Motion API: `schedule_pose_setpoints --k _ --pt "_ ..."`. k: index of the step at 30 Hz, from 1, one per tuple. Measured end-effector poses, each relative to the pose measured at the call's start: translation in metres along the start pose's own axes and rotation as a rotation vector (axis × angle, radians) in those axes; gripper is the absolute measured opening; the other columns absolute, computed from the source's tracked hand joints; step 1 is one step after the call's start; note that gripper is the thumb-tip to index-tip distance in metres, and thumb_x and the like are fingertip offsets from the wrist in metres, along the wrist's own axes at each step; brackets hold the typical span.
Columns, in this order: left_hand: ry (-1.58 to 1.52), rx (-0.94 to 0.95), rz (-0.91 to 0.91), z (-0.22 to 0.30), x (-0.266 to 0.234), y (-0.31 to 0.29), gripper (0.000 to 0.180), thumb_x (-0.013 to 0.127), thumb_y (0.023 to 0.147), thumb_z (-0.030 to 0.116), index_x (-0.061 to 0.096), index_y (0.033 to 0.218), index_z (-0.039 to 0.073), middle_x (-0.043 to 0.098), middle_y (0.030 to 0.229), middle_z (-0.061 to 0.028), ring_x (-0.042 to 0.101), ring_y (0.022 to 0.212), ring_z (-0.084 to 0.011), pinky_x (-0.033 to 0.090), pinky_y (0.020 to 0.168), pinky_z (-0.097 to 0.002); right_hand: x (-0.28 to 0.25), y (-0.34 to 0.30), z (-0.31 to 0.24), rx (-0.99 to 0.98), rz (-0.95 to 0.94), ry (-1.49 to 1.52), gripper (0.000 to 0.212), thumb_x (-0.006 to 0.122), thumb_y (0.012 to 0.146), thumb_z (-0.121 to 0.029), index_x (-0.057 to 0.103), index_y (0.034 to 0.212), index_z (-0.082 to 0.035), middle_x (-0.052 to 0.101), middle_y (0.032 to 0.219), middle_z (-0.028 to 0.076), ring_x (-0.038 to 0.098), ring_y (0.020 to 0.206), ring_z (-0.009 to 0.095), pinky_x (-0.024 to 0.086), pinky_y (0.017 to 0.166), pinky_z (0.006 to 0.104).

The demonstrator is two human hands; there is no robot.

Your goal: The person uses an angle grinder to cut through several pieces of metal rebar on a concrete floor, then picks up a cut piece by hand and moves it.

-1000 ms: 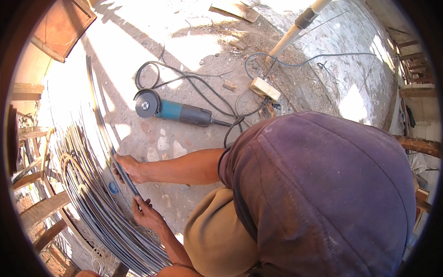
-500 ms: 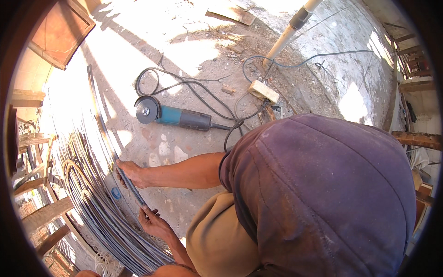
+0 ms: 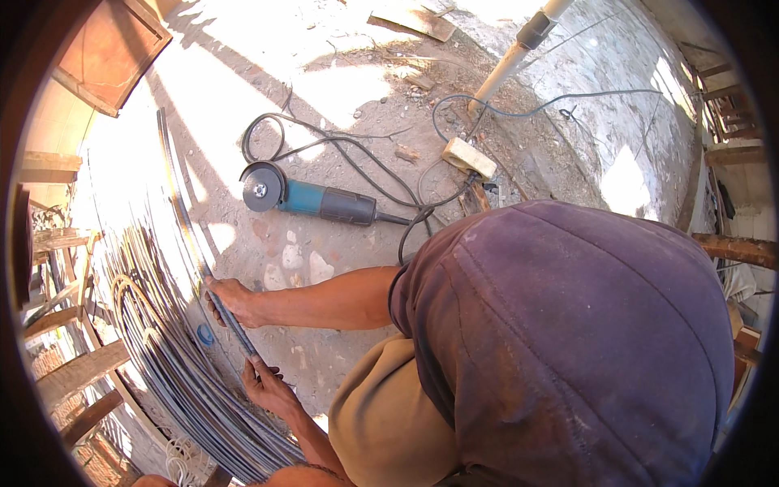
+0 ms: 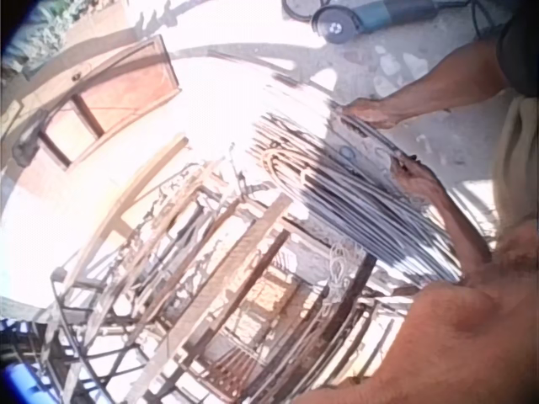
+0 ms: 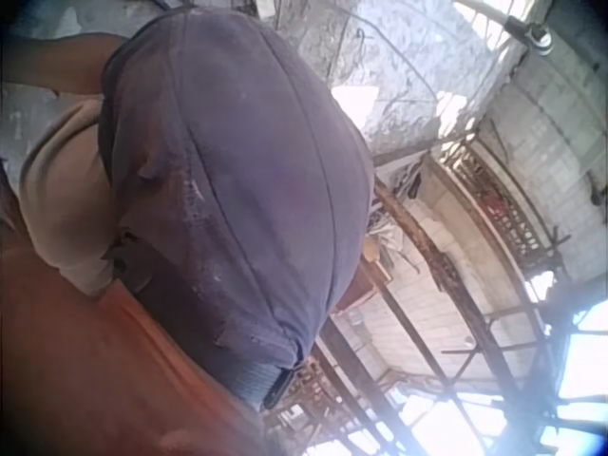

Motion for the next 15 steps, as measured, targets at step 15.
schedule_pose_setpoints --k 15 --pt "-0.062 -0.238 -0.230 0.021 -0.007 0.001 0.055 0.053 0.104 0.045 0.065 0.127 -0.004 0.064 0.101 -0.0121 0.061 0.088 -0.0184 0.046 0.078 -0.0338 -0.001 0.004 -0.001 0.002 0.030 -0.074 0.041 0.036 0.111 -0.045 0.051 0.092 -0.012 0.051 0.077 0.001 0.049 0.068 0.016 0.047 0.064 0.0365"
Point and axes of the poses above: each hand's wrist, its own y-axis towards the middle knuckle, its own x-axis out of the palm, z = x × y, the point moved 7 cm from there along y, towards the middle knuckle
